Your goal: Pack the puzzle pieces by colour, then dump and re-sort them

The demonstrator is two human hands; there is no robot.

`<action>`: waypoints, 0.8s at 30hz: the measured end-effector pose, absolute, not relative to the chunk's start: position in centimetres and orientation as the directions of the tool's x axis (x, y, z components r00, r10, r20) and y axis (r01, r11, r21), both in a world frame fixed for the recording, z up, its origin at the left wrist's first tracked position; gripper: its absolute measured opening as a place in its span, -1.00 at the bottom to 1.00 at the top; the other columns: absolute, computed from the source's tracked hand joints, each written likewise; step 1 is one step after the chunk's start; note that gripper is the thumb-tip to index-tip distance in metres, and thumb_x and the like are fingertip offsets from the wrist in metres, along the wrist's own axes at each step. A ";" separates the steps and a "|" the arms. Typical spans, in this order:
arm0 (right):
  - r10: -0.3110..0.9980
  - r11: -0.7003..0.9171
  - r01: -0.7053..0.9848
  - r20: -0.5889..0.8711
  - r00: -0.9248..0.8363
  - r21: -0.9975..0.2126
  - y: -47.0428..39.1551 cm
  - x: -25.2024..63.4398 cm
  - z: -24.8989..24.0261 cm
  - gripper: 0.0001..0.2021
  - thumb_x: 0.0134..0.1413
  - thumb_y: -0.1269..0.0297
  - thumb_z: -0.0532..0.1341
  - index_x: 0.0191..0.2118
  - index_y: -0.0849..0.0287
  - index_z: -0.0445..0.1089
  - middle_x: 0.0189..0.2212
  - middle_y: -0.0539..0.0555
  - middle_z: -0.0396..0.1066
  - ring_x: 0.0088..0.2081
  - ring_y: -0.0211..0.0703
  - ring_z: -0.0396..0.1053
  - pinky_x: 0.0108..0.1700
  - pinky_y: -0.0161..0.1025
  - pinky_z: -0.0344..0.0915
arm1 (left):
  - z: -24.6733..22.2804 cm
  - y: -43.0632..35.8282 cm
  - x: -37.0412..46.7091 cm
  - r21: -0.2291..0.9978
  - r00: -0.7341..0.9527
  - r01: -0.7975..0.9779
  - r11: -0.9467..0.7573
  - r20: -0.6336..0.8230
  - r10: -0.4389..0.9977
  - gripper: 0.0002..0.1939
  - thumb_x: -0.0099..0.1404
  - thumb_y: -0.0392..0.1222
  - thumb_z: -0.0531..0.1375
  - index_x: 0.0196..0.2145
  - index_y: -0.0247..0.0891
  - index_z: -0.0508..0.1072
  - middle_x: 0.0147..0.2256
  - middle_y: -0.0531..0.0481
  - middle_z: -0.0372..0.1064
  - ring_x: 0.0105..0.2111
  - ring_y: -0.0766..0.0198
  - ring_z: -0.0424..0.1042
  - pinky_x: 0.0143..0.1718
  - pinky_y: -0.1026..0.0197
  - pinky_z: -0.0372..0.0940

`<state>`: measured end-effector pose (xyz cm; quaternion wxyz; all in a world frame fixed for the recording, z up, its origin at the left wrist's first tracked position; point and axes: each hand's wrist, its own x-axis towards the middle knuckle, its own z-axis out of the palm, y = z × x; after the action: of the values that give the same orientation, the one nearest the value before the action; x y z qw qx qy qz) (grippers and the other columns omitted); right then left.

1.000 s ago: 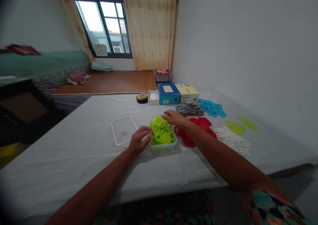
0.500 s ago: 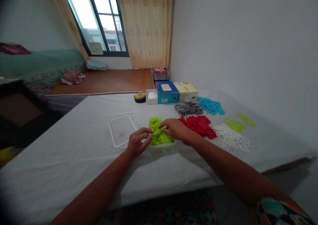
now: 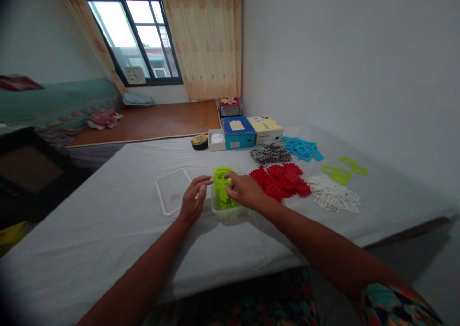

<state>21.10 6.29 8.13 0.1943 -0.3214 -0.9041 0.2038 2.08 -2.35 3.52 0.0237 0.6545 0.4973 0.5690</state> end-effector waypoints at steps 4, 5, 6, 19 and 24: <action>0.664 0.697 0.491 0.212 -0.717 -0.522 7.1 21.9 8.6 -0.79 0.18 0.25 0.17 -0.11 0.15 0.45 -0.38 0.04 0.54 -0.38 -0.21 0.45 -0.31 -0.32 0.27 | 3.5 -2.2 2.0 0.587 -0.182 0.667 -0.459 0.726 0.663 -0.67 0.45 -0.16 -0.04 -0.09 -0.24 0.49 -0.04 -0.15 0.39 0.03 0.20 0.35 0.12 0.01 0.25; 0.643 0.730 0.488 0.237 -0.729 -0.479 7.2 22.2 8.9 -0.80 0.20 0.23 0.16 -0.16 0.15 0.48 -0.35 0.07 0.54 -0.35 -0.18 0.46 -0.29 -0.30 0.27 | 3.4 -2.1 2.0 0.587 -0.181 0.673 -0.450 0.721 0.669 -0.67 0.45 -0.15 -0.04 -0.08 -0.24 0.49 -0.04 -0.15 0.39 0.03 0.20 0.35 0.12 0.01 0.25; 0.620 0.762 0.480 0.276 -0.734 -0.435 7.2 22.5 9.2 -0.79 0.22 0.21 0.15 -0.19 0.16 0.50 -0.30 0.10 0.54 -0.32 -0.16 0.46 -0.26 -0.28 0.28 | 3.3 -2.1 2.0 0.586 -0.176 0.677 -0.445 0.716 0.675 -0.67 0.46 -0.15 -0.05 -0.08 -0.23 0.49 -0.04 -0.15 0.38 0.03 0.20 0.35 0.12 0.01 0.25; 0.833 0.530 0.743 0.414 -0.367 -0.409 19.0 38.8 8.6 -0.73 0.18 0.28 0.11 -0.13 0.13 0.52 -0.18 0.07 0.56 -0.16 -0.13 0.47 -0.05 -0.22 0.33 | 1.9 -1.3 0.7 0.585 -0.124 0.725 -0.363 0.630 0.767 -0.64 0.44 -0.07 -0.06 -0.05 -0.20 0.47 0.01 -0.12 0.35 0.07 0.15 0.32 0.16 -0.03 0.22; 0.989 0.129 0.978 0.092 -0.115 -0.166 25.9 51.3 7.0 -0.52 0.02 0.19 0.26 0.09 0.16 0.43 0.10 0.20 0.40 0.11 0.12 0.34 0.15 -0.02 0.22 | 1.6 -0.6 0.4 0.580 -0.132 0.750 -0.317 0.601 0.788 -0.61 0.43 -0.01 -0.06 -0.06 -0.21 0.47 0.02 -0.13 0.35 0.07 0.11 0.32 0.17 -0.08 0.20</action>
<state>51.25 25.91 6.98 0.0899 -0.6590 -0.7461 0.0319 0.36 -0.62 1.59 0.0202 0.6586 0.5839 0.4743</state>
